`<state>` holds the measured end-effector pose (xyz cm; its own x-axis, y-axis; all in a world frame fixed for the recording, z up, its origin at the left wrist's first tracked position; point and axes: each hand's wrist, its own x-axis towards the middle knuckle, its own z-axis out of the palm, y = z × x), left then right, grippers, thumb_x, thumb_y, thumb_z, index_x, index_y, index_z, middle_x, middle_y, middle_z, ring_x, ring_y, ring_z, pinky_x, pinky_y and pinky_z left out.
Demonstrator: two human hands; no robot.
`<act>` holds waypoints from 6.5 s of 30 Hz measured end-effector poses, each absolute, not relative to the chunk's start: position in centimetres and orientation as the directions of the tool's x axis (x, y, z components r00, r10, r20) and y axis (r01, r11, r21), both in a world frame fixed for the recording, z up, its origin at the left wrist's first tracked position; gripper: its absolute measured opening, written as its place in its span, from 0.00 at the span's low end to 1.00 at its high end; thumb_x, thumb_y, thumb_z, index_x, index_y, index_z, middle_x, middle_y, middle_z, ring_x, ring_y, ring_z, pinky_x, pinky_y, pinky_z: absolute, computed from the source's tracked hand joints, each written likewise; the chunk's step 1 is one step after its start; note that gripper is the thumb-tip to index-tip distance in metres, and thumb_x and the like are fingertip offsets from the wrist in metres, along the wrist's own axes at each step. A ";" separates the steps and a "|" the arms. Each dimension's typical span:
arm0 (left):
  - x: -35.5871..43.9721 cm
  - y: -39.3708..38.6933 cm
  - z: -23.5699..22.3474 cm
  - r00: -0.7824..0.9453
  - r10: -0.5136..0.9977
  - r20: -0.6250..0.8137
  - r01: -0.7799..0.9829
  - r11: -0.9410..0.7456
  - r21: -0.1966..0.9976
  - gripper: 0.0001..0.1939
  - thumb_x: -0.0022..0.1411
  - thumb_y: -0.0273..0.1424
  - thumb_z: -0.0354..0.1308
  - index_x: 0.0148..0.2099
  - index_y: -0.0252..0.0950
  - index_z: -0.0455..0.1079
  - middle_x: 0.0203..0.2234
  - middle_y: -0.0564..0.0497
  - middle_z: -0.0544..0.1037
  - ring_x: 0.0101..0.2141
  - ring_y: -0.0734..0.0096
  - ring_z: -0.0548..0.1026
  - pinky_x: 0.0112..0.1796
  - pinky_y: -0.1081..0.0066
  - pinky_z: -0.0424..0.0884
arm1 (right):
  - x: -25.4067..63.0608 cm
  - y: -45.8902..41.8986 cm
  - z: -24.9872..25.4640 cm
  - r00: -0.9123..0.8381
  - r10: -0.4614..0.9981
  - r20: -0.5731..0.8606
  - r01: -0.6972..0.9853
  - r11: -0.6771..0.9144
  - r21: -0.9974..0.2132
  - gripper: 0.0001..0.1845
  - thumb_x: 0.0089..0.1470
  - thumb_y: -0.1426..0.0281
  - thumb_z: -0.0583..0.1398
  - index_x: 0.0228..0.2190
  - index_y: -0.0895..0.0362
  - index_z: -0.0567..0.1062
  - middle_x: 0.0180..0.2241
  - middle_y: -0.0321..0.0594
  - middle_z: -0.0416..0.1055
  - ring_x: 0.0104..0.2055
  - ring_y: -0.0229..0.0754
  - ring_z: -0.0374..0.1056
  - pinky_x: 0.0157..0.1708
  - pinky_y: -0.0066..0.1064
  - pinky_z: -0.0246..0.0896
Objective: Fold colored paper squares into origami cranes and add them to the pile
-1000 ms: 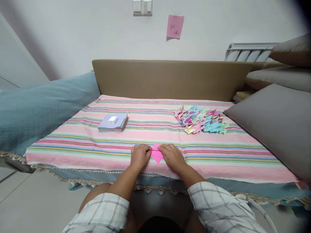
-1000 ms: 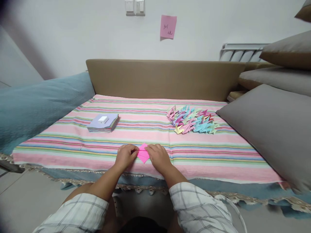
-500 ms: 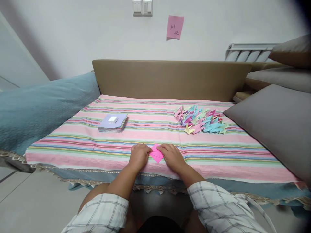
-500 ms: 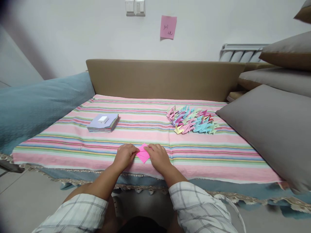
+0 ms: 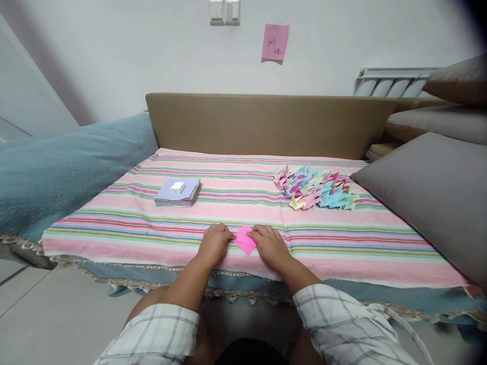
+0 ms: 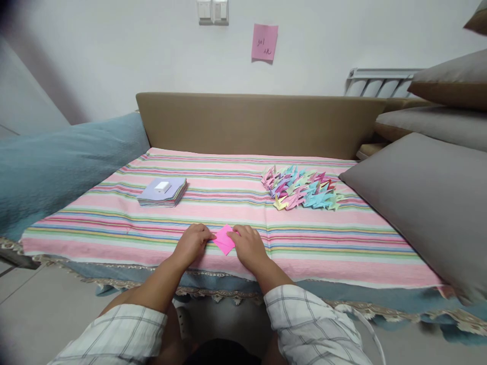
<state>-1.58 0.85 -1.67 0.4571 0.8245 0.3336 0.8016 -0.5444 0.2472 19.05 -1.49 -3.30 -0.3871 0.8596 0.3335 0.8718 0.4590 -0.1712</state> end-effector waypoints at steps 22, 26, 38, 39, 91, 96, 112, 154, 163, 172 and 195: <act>1.0 -0.6 -2.0 0.319 0.868 0.381 0.824 -0.452 0.342 0.12 0.55 0.42 0.58 0.37 0.41 0.74 0.31 0.51 0.74 0.37 0.65 0.69 0.44 0.62 0.59 | 18.9 -1.8 -3.1 -0.348 0.883 0.316 0.874 0.428 -0.232 0.17 0.57 0.72 0.54 0.47 0.48 0.71 0.48 0.39 0.68 0.47 0.44 0.58 0.45 0.35 0.53; 1.2 -0.5 -2.1 0.276 0.890 0.363 0.841 -0.407 0.358 0.12 0.54 0.42 0.59 0.35 0.41 0.74 0.30 0.52 0.74 0.37 0.65 0.69 0.45 0.63 0.58 | 18.8 -1.9 -2.9 -0.330 0.898 0.291 0.874 0.407 -0.265 0.16 0.58 0.71 0.53 0.47 0.47 0.71 0.48 0.37 0.67 0.47 0.44 0.58 0.45 0.34 0.52; 1.5 -0.5 -1.8 0.263 0.912 0.314 0.861 -0.369 0.351 0.11 0.54 0.42 0.60 0.36 0.42 0.75 0.31 0.52 0.74 0.38 0.65 0.69 0.45 0.63 0.57 | 19.0 -1.9 -2.7 -0.307 0.904 0.297 0.843 0.403 -0.357 0.18 0.57 0.73 0.52 0.47 0.47 0.71 0.47 0.38 0.68 0.47 0.43 0.58 0.46 0.34 0.54; 1.5 -0.5 -1.8 0.258 0.916 0.307 0.863 -0.362 0.353 0.11 0.54 0.42 0.60 0.35 0.42 0.75 0.31 0.52 0.74 0.38 0.64 0.69 0.45 0.63 0.57 | 19.0 -1.9 -2.6 -0.309 0.902 0.301 0.836 0.409 -0.367 0.17 0.57 0.72 0.52 0.47 0.47 0.71 0.47 0.38 0.68 0.47 0.43 0.58 0.46 0.34 0.54; 1.9 -2.6 -1.6 0.634 0.724 0.273 0.743 -0.668 0.045 0.14 0.53 0.25 0.53 0.44 0.39 0.68 0.55 0.47 0.66 0.45 0.58 0.65 0.45 0.58 0.61 | 19.7 -1.9 -2.5 -0.337 0.882 0.329 0.879 0.420 -0.224 0.20 0.57 0.69 0.53 0.51 0.54 0.68 0.40 0.45 0.67 0.42 0.45 0.59 0.44 0.36 0.55; 2.0 -2.5 -1.6 0.608 0.759 0.234 0.769 -0.636 0.064 0.17 0.53 0.25 0.53 0.47 0.39 0.67 0.55 0.49 0.66 0.46 0.57 0.64 0.44 0.58 0.61 | 19.6 -2.1 -2.3 -0.312 0.898 0.309 0.913 0.374 -0.166 0.18 0.57 0.66 0.54 0.48 0.51 0.70 0.41 0.44 0.67 0.42 0.47 0.59 0.42 0.37 0.53; 2.5 -2.8 -1.4 0.611 0.760 0.221 0.776 -0.630 0.023 0.30 0.53 0.27 0.51 0.59 0.43 0.58 0.58 0.50 0.62 0.46 0.55 0.62 0.41 0.58 0.59 | 22.1 -2.3 -2.4 -0.290 0.890 0.352 0.884 0.390 -0.259 0.14 0.57 0.67 0.54 0.43 0.52 0.75 0.41 0.42 0.70 0.44 0.43 0.61 0.45 0.34 0.57; 2.8 -2.6 -1.7 0.553 0.784 0.280 0.810 -0.585 0.039 0.25 0.52 0.28 0.51 0.54 0.42 0.63 0.55 0.52 0.67 0.45 0.58 0.64 0.39 0.59 0.60 | 21.6 -2.0 -2.7 -0.233 0.903 0.360 0.807 0.387 -0.447 0.18 0.52 0.78 0.50 0.43 0.53 0.68 0.43 0.39 0.74 0.48 0.42 0.65 0.54 0.46 0.38; 2.8 -2.5 -1.8 0.553 0.785 0.280 0.810 -0.584 0.039 0.25 0.52 0.28 0.52 0.54 0.42 0.64 0.56 0.52 0.66 0.44 0.57 0.64 0.39 0.59 0.59 | 23.1 -1.9 -2.4 -0.227 0.915 0.335 0.779 0.377 -0.502 0.19 0.49 0.80 0.50 0.42 0.54 0.67 0.37 0.37 0.76 0.44 0.39 0.67 0.53 0.42 0.42; 2.8 -2.5 -1.7 0.553 0.780 0.292 0.808 -0.588 0.040 0.25 0.51 0.28 0.52 0.54 0.42 0.64 0.56 0.53 0.66 0.44 0.57 0.64 0.39 0.58 0.60 | 24.6 -2.2 -1.5 -0.183 0.922 0.340 0.835 0.329 -0.442 0.15 0.49 0.77 0.51 0.38 0.54 0.71 0.34 0.38 0.75 0.39 0.42 0.68 0.50 0.40 0.49; 2.5 -2.3 -2.0 0.536 0.791 0.297 0.790 -0.593 0.155 0.26 0.51 0.26 0.51 0.54 0.42 0.65 0.55 0.52 0.68 0.45 0.57 0.64 0.43 0.55 0.61 | 22.5 -1.8 -3.5 0.007 0.958 0.287 0.837 0.152 -0.526 0.24 0.49 0.67 0.56 0.50 0.55 0.66 0.50 0.45 0.65 0.52 0.49 0.58 0.52 0.43 0.53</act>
